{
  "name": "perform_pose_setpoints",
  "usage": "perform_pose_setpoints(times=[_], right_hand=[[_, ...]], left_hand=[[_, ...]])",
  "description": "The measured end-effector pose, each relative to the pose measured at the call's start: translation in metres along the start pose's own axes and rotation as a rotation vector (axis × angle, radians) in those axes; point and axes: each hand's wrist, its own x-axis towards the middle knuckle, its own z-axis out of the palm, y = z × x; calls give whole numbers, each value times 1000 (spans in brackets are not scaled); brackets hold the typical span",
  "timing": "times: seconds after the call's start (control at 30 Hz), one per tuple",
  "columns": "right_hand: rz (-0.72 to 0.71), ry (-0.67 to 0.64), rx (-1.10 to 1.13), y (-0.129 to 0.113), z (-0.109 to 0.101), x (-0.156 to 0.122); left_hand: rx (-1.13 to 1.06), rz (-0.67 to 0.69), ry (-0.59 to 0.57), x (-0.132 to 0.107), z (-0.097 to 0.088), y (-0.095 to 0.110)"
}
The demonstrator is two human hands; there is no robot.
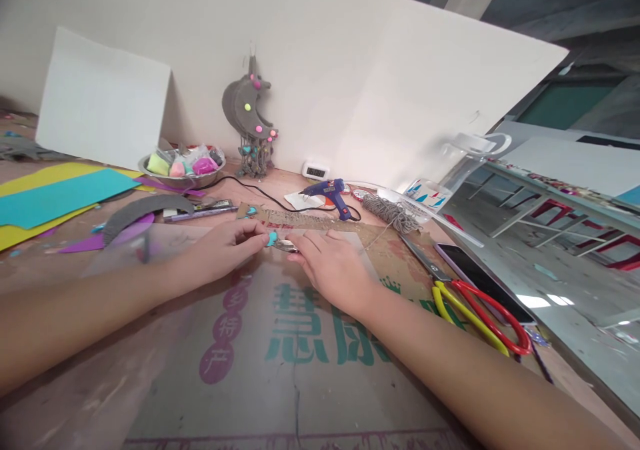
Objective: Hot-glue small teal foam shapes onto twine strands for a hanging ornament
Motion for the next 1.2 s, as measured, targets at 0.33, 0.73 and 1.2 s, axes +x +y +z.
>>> perform_pose_setpoints(times=[0.33,0.73,1.2], right_hand=[[0,-14,2,0,-1,0],[44,38,72,1,-1,-2],[377,35,257,25,3,6]], left_hand=[[11,-18,-5,-1,-1,3],[9,17,30,1,-1,2],[50,55,37,2,-2,1]])
